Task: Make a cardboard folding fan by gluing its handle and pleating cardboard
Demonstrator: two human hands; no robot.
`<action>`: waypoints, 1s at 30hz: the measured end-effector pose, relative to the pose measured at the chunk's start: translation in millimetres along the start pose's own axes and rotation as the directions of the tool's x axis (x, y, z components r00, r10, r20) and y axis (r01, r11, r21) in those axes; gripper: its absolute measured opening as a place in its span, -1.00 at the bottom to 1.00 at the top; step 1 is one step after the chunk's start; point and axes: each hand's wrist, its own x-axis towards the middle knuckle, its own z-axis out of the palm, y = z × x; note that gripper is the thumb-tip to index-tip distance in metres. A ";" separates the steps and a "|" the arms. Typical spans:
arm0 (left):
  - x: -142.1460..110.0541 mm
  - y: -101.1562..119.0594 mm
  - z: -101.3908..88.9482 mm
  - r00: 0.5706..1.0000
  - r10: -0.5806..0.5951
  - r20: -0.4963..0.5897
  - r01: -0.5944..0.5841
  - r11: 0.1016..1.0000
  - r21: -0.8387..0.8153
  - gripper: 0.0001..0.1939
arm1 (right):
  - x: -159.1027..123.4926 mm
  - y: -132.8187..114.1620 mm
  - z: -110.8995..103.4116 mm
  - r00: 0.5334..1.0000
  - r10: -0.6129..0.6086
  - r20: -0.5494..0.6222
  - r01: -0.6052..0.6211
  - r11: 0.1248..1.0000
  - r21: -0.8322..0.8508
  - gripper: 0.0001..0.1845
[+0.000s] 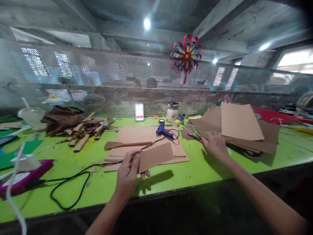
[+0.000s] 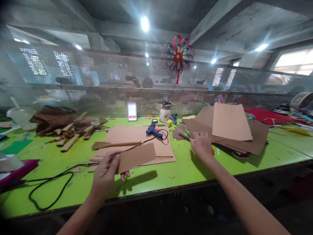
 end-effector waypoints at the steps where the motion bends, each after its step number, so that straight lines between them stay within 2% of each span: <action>1: 0.7 -0.7 0.7 1.000 -0.003 0.004 0.003 1.000 -0.004 -0.65 | -5.6 -11.9 -5.0 0.999 -0.037 -0.003 0.037 0.989 0.141 -0.67; 2: 1.5 -1.3 1.7 1.000 -0.008 0.010 0.008 1.000 -0.006 -0.64 | -12.9 -25.6 -10.3 0.996 -0.082 0.029 0.068 0.941 0.332 -0.71; 3: 2.4 -1.8 3.0 1.000 -0.013 0.017 0.013 1.000 -0.004 -0.64 | -21.7 -40.4 -15.6 0.984 -0.147 0.101 0.069 0.837 0.542 -0.71; 5: 4.3 -2.6 5.8 0.999 -0.018 0.033 0.018 1.000 0.002 -0.64 | -41.2 -70.3 -24.4 0.907 -0.331 0.260 -0.054 0.522 0.852 -0.60; 6: 5.3 -2.8 7.2 0.999 -0.021 0.038 0.021 1.000 0.004 -0.65 | -50.6 -83.8 -27.2 0.879 -0.375 0.293 -0.141 0.383 0.913 -0.55; 7: 6.3 -2.6 8.4 0.999 -0.025 0.043 0.024 1.000 0.002 -0.65 | -59.0 -95.6 -28.8 0.860 -0.409 0.306 -0.190 0.300 0.935 -0.58; 8: 7.0 -2.2 9.4 0.998 -0.031 0.046 0.031 1.000 -0.002 -0.65 | -65.9 -105.0 -29.0 0.861 -0.418 0.289 -0.190 0.262 0.946 -0.63; 12: 8.7 2.1 10.4 0.995 -0.094 0.042 0.095 0.995 -0.027 -0.64 | -76.3 -119.5 -20.0 0.932 -0.308 0.192 -0.113 0.256 0.960 -0.58; 17: 8.4 3.5 8.7 0.971 -0.207 0.121 0.219 0.970 -0.101 -0.60 | -70.2 -107.4 -4.0 0.932 -0.277 0.233 -0.178 0.210 0.961 -0.58; 21: 8.2 -2.2 11.6 0.943 -0.258 0.211 0.300 0.932 -0.203 -0.59 | -70.3 -96.0 5.3 0.945 -0.178 0.276 -0.239 0.203 0.950 -0.58; 24: 9.2 -4.9 14.4 0.935 -0.282 0.215 0.327 0.920 -0.217 -0.57 | -72.1 -90.7 8.6 0.952 -0.127 0.279 -0.255 0.179 0.950 -0.57; 27: 10.9 -3.7 14.8 0.938 -0.293 0.185 0.326 0.927 -0.186 -0.57 | -67.8 -84.7 8.2 0.964 -0.053 0.259 -0.253 0.101 0.962 -0.60; 30: 12.7 -1.4 12.1 0.940 -0.296 0.168 0.320 0.938 -0.135 -0.55 | -52.6 -69.8 8.0 0.972 0.119 0.201 -0.198 -0.031 0.980 -0.60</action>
